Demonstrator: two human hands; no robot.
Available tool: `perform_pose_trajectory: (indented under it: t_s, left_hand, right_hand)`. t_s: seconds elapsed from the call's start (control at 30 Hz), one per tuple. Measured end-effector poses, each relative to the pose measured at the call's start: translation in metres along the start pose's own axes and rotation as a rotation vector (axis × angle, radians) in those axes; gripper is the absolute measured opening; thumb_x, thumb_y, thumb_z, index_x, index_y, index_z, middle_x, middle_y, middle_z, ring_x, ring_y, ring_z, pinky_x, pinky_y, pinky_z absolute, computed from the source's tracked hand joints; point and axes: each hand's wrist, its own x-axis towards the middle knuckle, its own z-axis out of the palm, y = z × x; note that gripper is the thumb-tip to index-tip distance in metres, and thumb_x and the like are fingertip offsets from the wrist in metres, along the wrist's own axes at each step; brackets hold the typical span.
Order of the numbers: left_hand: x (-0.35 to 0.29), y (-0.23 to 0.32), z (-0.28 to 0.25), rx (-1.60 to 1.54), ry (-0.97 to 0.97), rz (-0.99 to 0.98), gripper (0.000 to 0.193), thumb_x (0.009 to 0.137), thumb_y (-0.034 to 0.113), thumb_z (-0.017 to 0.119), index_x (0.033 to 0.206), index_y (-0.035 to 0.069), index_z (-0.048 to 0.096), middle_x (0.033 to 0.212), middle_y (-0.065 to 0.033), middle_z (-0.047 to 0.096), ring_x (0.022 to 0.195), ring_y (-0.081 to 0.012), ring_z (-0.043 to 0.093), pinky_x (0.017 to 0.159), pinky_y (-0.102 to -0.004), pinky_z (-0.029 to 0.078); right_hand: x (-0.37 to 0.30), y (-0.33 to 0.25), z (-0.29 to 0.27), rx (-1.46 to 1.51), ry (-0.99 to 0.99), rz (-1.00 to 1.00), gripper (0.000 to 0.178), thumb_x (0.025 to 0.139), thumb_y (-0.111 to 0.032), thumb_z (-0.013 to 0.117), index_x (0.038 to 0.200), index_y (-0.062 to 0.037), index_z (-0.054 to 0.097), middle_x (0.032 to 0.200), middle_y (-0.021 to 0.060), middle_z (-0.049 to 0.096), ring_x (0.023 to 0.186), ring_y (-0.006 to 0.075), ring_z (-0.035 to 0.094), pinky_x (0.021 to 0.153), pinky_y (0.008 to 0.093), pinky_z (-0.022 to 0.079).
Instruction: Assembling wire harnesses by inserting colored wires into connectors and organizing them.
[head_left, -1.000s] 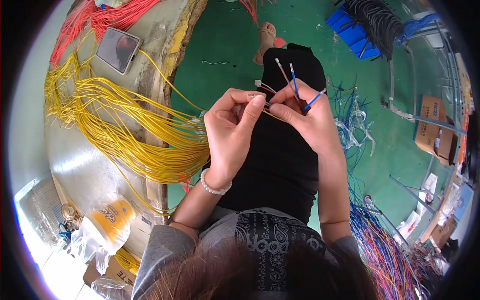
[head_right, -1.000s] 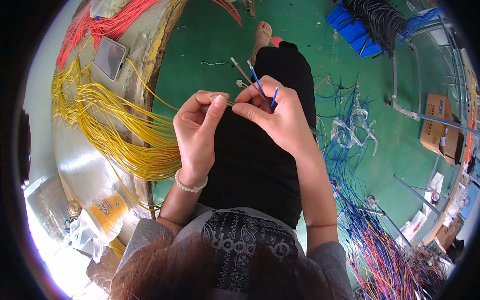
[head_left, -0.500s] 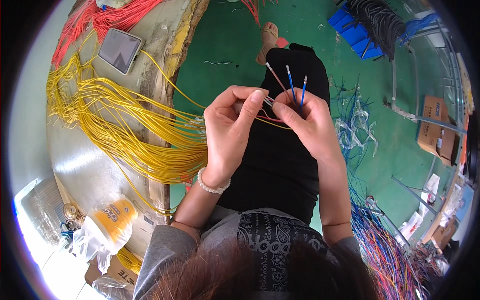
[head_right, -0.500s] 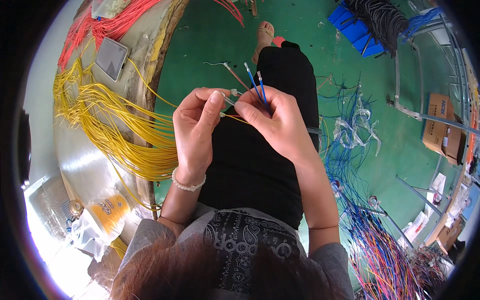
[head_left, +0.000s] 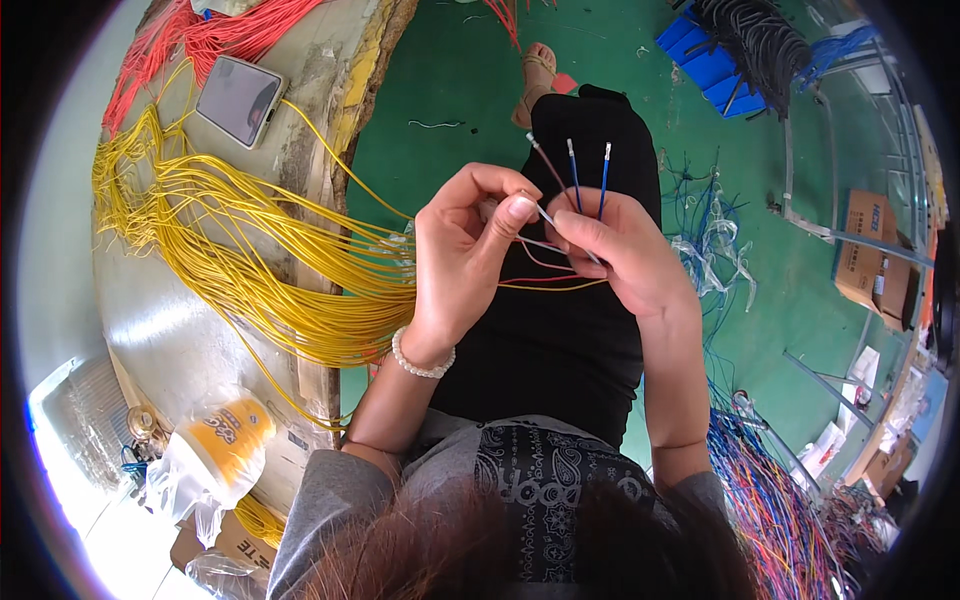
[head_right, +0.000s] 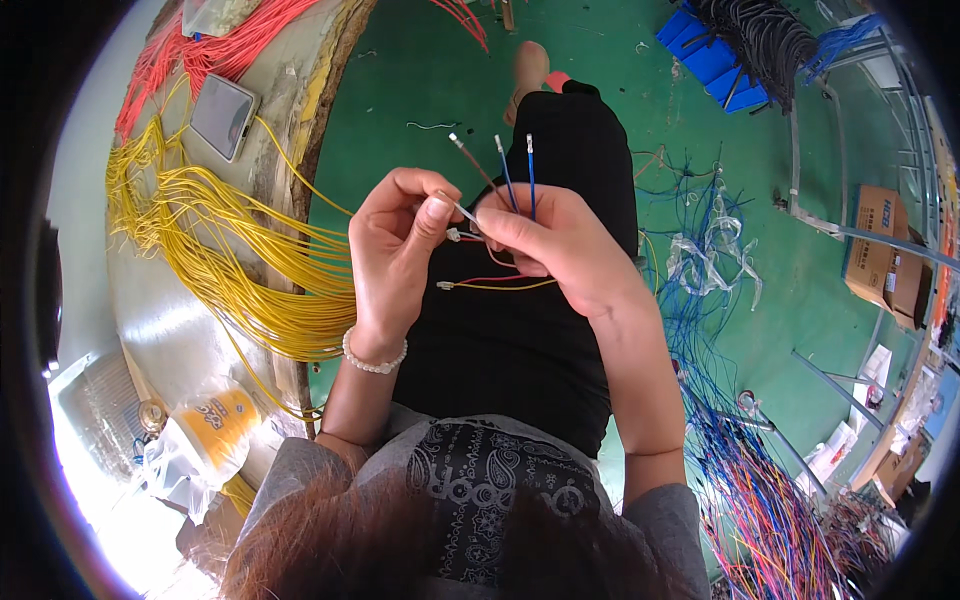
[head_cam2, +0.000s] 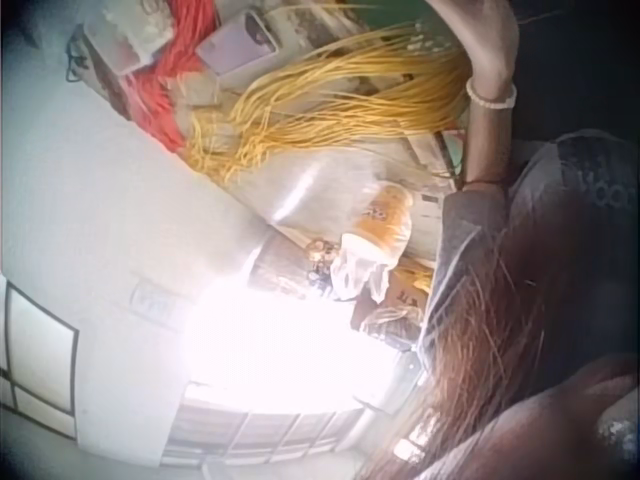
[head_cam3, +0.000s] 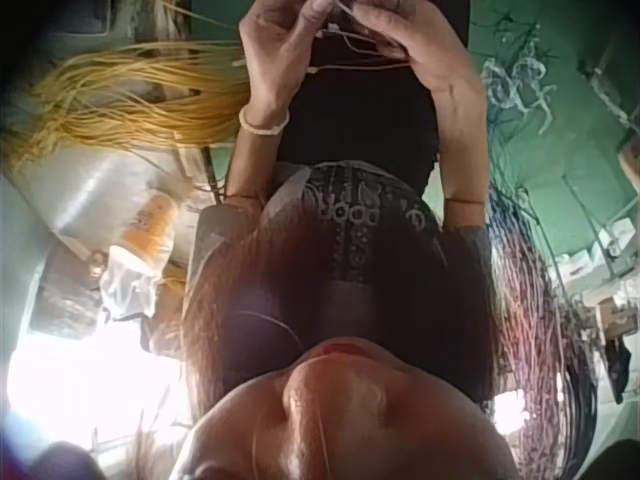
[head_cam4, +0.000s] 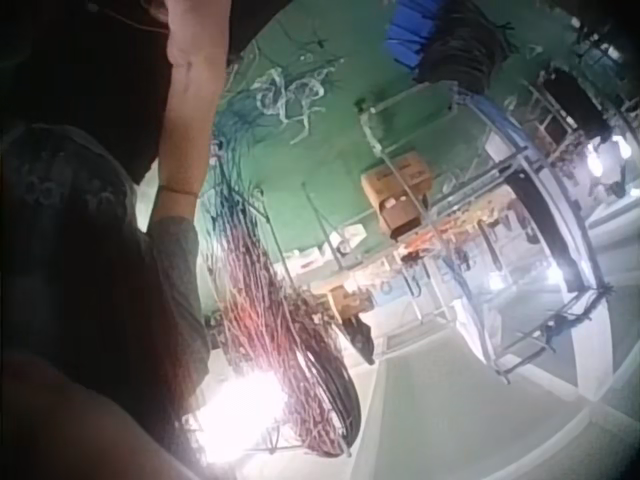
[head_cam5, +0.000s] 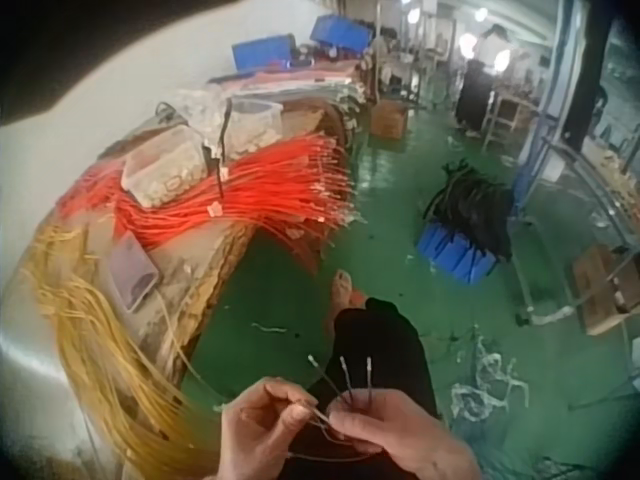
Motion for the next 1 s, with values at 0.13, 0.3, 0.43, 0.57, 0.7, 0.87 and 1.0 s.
perform_pose_trajectory:
  t_s: [0.13, 0.3, 0.43, 0.57, 0.7, 0.87, 1.0]
  left_hand:
    - [-0.002, 0.001, 0.002, 0.035, 0.049, -0.006, 0.016, 0.091, 0.012, 0.063, 0.095, -0.003, 0.059, 0.085, -0.0024, 0.061, 0.074, -0.0040, 0.054, 0.069, -0.0182, 0.045]
    - [-0.002, 0.003, 0.000, 0.067, 0.048, -0.092, 0.016, 0.094, 0.013, 0.059, 0.098, -0.002, 0.057, 0.089, -0.0029, 0.060, 0.077, -0.0048, 0.054, 0.072, -0.0192, 0.046]
    - [0.001, 0.000, 0.003, -0.312, -0.034, -0.129, 0.017, 0.096, 0.012, 0.054, 0.106, -0.002, 0.053, 0.096, -0.0053, 0.060, 0.081, -0.0083, 0.056, 0.076, -0.0206, 0.046]
    - [-0.001, -0.001, 0.006, -0.573, 0.094, -0.164, 0.018, 0.097, 0.007, 0.047, 0.113, -0.001, 0.047, 0.106, -0.0111, 0.059, 0.090, -0.0151, 0.059, 0.084, -0.0261, 0.049]
    - [-0.003, -0.001, 0.001, -0.388, 0.026, -0.037, 0.018, 0.095, 0.001, 0.050, 0.113, -0.002, 0.049, 0.109, -0.0144, 0.061, 0.093, -0.0166, 0.062, 0.087, -0.0292, 0.050]
    - [-0.003, -0.002, -0.009, -0.168, 0.067, -0.070, 0.021, 0.092, 0.002, 0.057, 0.112, -0.003, 0.051, 0.102, -0.0121, 0.064, 0.087, -0.0126, 0.061, 0.080, -0.0232, 0.050]
    - [-0.001, -0.002, -0.008, -0.101, 0.085, -0.028, 0.018, 0.091, 0.004, 0.060, 0.107, -0.002, 0.056, 0.095, -0.0071, 0.064, 0.079, -0.0086, 0.059, 0.071, -0.0198, 0.047]
  right_hand:
    - [-0.001, 0.010, 0.014, -0.272, 0.251, -0.411, 0.016, 0.084, -0.013, 0.070, 0.091, -0.0008, 0.061, 0.076, -0.0020, 0.056, 0.065, 0.0025, 0.050, 0.054, 0.0153, 0.038]
    - [0.001, 0.014, 0.018, -0.417, 0.334, -0.622, 0.011, 0.086, -0.008, 0.068, 0.090, 0.0017, 0.063, 0.081, -0.0004, 0.061, 0.072, 0.0034, 0.055, 0.061, 0.0163, 0.043]
    - [-0.002, 0.011, 0.014, -0.396, 0.393, -0.463, 0.012, 0.085, -0.010, 0.069, 0.087, 0.0012, 0.064, 0.078, -0.0016, 0.061, 0.072, 0.0029, 0.055, 0.064, 0.0170, 0.042]
    - [-0.001, 0.008, 0.013, -0.316, 0.410, -0.423, 0.014, 0.085, -0.012, 0.069, 0.087, 0.0011, 0.065, 0.076, -0.0022, 0.060, 0.069, 0.0020, 0.052, 0.062, 0.0170, 0.040]
    - [-0.001, 0.006, 0.014, -0.245, 0.393, -0.378, 0.019, 0.083, -0.016, 0.070, 0.088, 0.0013, 0.064, 0.073, -0.0027, 0.058, 0.057, -0.0005, 0.043, 0.048, 0.0160, 0.029]
    - [-0.002, 0.003, 0.014, -0.222, 0.378, -0.361, 0.022, 0.083, -0.020, 0.069, 0.088, 0.0010, 0.064, 0.071, -0.0025, 0.056, 0.052, -0.0013, 0.036, 0.043, 0.0170, 0.021]
    - [-0.003, 0.003, 0.014, -0.217, 0.345, -0.317, 0.021, 0.083, -0.019, 0.068, 0.088, 0.0011, 0.064, 0.071, -0.0019, 0.056, 0.051, -0.0011, 0.036, 0.043, 0.0168, 0.021]
